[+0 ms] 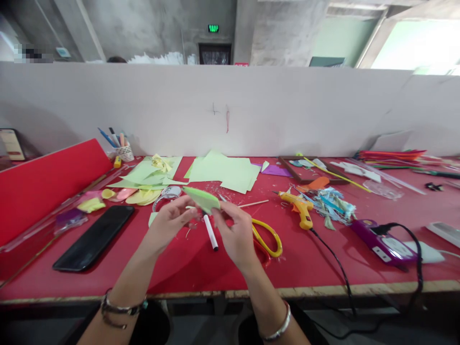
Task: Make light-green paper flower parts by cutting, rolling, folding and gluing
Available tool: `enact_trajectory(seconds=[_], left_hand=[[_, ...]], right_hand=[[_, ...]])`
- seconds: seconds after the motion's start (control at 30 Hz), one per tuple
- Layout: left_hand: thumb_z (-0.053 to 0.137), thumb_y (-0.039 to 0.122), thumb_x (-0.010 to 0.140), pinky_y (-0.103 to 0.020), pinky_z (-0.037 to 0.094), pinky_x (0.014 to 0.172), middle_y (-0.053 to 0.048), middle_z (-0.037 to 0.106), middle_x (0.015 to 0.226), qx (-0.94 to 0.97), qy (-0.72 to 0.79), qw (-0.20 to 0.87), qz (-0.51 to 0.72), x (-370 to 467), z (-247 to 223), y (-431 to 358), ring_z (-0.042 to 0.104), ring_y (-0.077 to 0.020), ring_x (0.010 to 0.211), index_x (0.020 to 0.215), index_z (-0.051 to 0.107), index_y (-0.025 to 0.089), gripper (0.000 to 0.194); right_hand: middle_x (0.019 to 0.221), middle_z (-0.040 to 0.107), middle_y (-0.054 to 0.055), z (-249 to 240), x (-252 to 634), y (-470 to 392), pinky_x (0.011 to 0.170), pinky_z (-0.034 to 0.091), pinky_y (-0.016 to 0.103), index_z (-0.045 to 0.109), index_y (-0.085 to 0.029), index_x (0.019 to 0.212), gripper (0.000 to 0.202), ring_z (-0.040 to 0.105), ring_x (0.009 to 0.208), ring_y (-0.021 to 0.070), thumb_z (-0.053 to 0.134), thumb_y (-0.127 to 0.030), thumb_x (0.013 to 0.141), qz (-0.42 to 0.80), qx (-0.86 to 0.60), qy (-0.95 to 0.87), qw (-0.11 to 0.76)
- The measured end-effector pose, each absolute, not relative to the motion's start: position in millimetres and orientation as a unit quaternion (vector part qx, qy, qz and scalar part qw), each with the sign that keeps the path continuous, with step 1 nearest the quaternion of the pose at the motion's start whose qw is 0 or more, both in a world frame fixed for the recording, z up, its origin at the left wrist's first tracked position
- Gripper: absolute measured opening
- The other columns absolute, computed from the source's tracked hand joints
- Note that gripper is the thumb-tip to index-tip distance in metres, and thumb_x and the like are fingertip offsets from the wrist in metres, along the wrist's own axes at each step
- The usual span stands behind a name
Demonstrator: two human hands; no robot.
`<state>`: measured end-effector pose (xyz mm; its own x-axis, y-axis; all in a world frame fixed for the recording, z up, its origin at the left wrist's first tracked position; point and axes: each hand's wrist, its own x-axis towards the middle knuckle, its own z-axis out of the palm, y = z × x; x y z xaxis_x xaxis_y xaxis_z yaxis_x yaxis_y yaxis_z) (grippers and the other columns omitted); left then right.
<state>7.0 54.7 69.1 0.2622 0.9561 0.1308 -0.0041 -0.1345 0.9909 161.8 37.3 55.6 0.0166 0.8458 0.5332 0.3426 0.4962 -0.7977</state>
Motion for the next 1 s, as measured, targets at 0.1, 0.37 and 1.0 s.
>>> enact_trajectory(seconds=[0.1,0.37,1.0], left_hand=[[0.065,0.038,0.068,-0.024,0.05,0.07,-0.002,0.063,0.088,0.595,0.336,0.581,0.442,6,68,52,0.059,-0.0143,0.08,0.1,0.059,0.02,0.038],[0.061,0.04,0.072,-0.021,0.045,0.061,-0.001,0.06,0.077,0.605,0.385,0.545,0.434,0,70,51,0.054,-0.0119,0.068,0.09,0.062,0.017,0.03],[0.038,0.039,0.087,-0.018,0.036,0.052,0.004,0.047,0.049,0.735,0.425,0.376,0.37,-8,86,42,0.046,-0.0079,0.05,0.059,0.047,0.016,0.037]], right_hand=[[0.096,0.062,0.006,52,166,38,0.079,0.046,0.03,0.064,-0.024,0.097,0.025,0.058,0.09,0.0178,0.045,-0.015,0.083,0.054,-0.418,-0.686,0.593],[0.106,0.057,0.009,46,172,41,0.082,0.047,0.034,0.059,-0.025,0.109,0.039,0.054,0.101,0.0192,0.039,-0.005,0.081,-0.048,-0.361,-0.737,0.569],[0.057,0.055,-0.002,58,170,39,0.049,0.041,0.02,0.058,-0.017,0.069,0.021,0.05,0.053,0.0104,0.054,-0.035,0.076,0.373,-0.45,-0.577,0.571]])
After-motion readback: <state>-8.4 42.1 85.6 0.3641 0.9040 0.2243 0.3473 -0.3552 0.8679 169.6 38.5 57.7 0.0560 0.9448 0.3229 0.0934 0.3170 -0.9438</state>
